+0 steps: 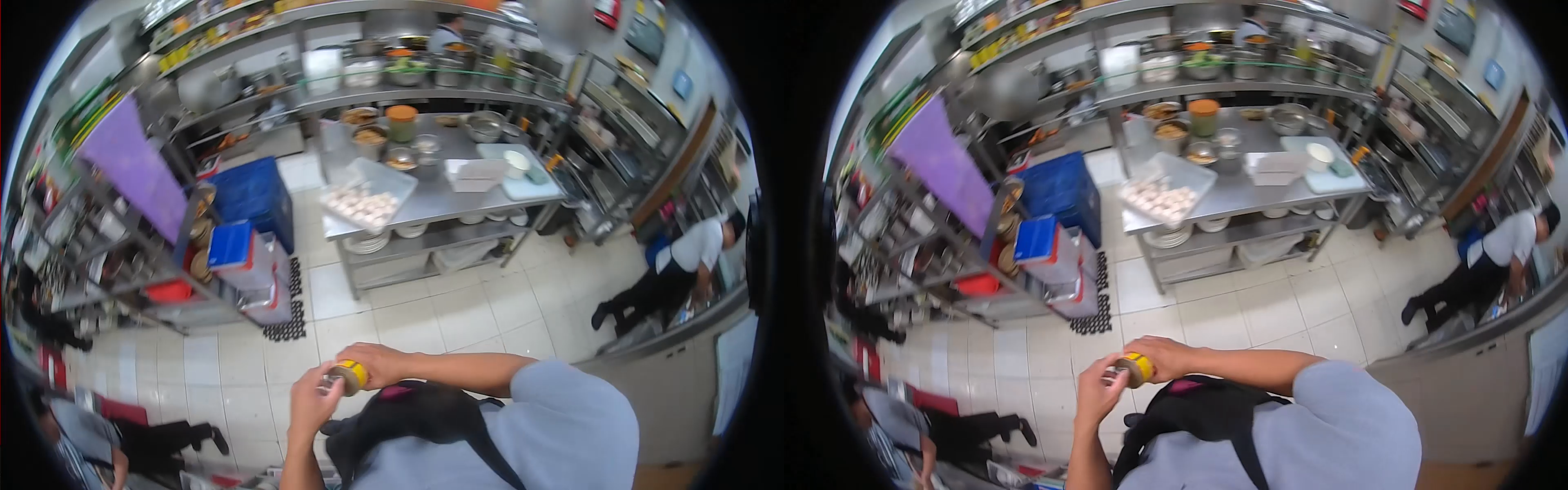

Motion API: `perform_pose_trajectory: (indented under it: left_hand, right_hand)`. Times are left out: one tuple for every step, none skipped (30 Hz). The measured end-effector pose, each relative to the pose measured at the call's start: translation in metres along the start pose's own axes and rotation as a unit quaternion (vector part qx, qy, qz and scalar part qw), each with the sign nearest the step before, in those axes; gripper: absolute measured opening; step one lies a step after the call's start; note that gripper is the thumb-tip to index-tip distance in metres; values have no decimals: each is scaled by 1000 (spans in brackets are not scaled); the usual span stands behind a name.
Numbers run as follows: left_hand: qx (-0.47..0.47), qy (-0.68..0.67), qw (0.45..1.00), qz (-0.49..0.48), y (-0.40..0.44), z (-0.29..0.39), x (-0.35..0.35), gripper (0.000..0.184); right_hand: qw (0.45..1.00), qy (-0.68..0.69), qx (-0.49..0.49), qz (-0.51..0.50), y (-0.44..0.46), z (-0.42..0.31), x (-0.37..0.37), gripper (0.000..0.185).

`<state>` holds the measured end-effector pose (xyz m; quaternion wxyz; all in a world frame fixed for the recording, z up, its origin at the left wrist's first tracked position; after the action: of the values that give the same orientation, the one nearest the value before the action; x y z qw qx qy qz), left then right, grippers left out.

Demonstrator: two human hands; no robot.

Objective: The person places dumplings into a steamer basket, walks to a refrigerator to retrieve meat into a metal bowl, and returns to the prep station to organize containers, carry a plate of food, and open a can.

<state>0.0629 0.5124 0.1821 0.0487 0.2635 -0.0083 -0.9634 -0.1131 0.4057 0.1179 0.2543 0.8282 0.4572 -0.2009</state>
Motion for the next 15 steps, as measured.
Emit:
perform_pose_trajectory:
  left_hand:
    - [23,30,998,-45,21,18,35,39]
    - [44,59,993,-87,40,35,71,38]
    - [57,50,988,-132,59,53,101,42]
    - [54,46,983,-170,74,71,130,41]
    - [80,70,974,-197,92,74,148,41]
    - [105,98,964,-224,110,85,174,40]
    - [108,102,961,-231,127,99,195,40]
    - [119,152,945,-265,143,111,217,40]
    - [130,201,924,-297,158,121,239,40]
    - [133,205,921,-303,173,129,259,40]
    - [160,226,908,-315,190,136,280,38]
    - [187,246,893,-327,206,143,300,37]
    - [228,240,886,-325,222,150,319,34]
    - [234,241,883,-329,239,159,336,34]
    - [257,242,871,-342,257,170,353,34]
  right_hand:
    - [1000,-3,4,18,-35,10,-25,65]
    - [997,-16,61,35,-70,22,-49,65]
    - [991,-26,118,52,-99,30,-71,66]
    - [990,-24,120,64,-126,35,-89,66]
    - [981,-34,161,101,-141,42,-100,66]
    - [969,-41,201,138,-163,48,-118,65]
    - [968,-38,203,146,-178,54,-133,65]
    - [960,-44,218,171,-192,62,-148,66]
    - [951,-50,233,196,-205,71,-161,67]
    - [949,-47,235,203,-216,81,-172,67]
    - [940,-45,242,237,-226,92,-185,69]
    - [929,-44,248,271,-233,102,-199,70]
    - [922,-31,264,282,-238,114,-213,72]
    - [919,-31,266,289,-244,127,-226,72]
    - [908,-49,268,318,-250,141,-240,73]
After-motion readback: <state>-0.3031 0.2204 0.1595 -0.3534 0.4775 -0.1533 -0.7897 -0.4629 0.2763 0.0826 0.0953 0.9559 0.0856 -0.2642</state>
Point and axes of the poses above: each hand's wrist, its own y-axis towards the middle knuckle, its own x-axis out of the palm, z = x × y, the point moved 2 cm from there along y, towards the middle knuckle, and after that the axes turned 1 degree about x, right-handed, at the moved point
